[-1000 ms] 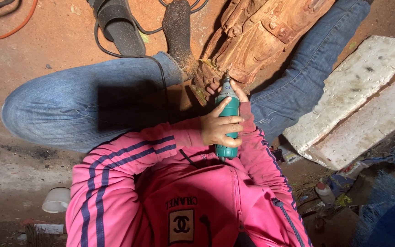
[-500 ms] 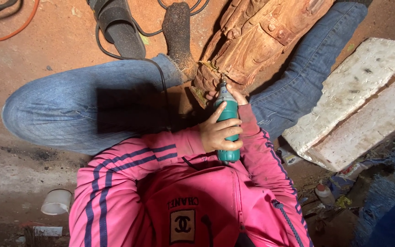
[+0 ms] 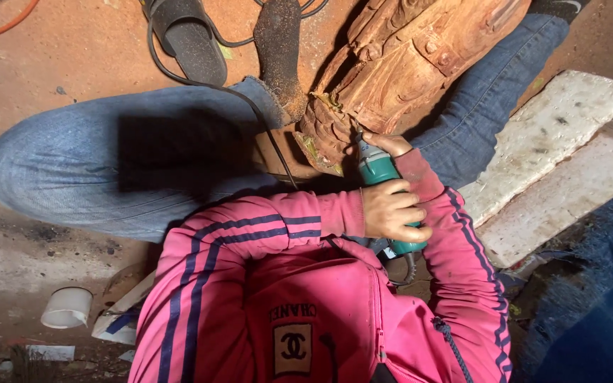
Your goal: Using a handheld rotary tool to carve fine details into a wooden statue while sitting on the workshop floor.
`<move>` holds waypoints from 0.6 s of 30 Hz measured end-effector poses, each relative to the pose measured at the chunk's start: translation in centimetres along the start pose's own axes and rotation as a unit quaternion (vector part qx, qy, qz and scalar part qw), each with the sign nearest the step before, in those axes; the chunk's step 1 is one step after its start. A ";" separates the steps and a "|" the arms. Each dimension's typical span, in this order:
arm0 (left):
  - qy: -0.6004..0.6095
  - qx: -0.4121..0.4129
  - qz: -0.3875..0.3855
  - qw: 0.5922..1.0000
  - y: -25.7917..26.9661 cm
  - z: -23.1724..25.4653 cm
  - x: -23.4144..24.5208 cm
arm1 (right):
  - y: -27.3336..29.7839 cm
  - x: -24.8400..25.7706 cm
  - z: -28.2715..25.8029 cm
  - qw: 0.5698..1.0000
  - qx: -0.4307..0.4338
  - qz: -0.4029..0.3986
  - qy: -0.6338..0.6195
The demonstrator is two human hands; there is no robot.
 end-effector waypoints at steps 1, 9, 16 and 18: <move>-0.005 0.004 -0.002 1.000 -0.1 -0.2 0.1 | -0.3 0.1 -0.1 0.991 -0.110 0.048 -0.056; -0.011 0.023 0.004 1.000 -0.6 -1.5 0.2 | -0.4 5.2 8.6 0.929 -0.309 0.150 -0.135; -0.007 0.033 -0.001 0.999 -0.9 -2.1 0.6 | -0.7 5.2 8.8 0.925 -0.322 0.162 -0.121; -0.006 0.035 -0.002 0.999 -0.8 -2.3 0.6 | -1.0 5.5 9.3 0.927 -0.323 0.156 -0.106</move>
Point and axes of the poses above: each hand's wrist, its own y-axis away from the middle knuckle, its own x-axis out of the back of the hand, z = x × y, the point moved 8 cm from there along -y, towards the middle knuckle, and after that the axes turned 15 degrees about -y, right-handed, at the moved point
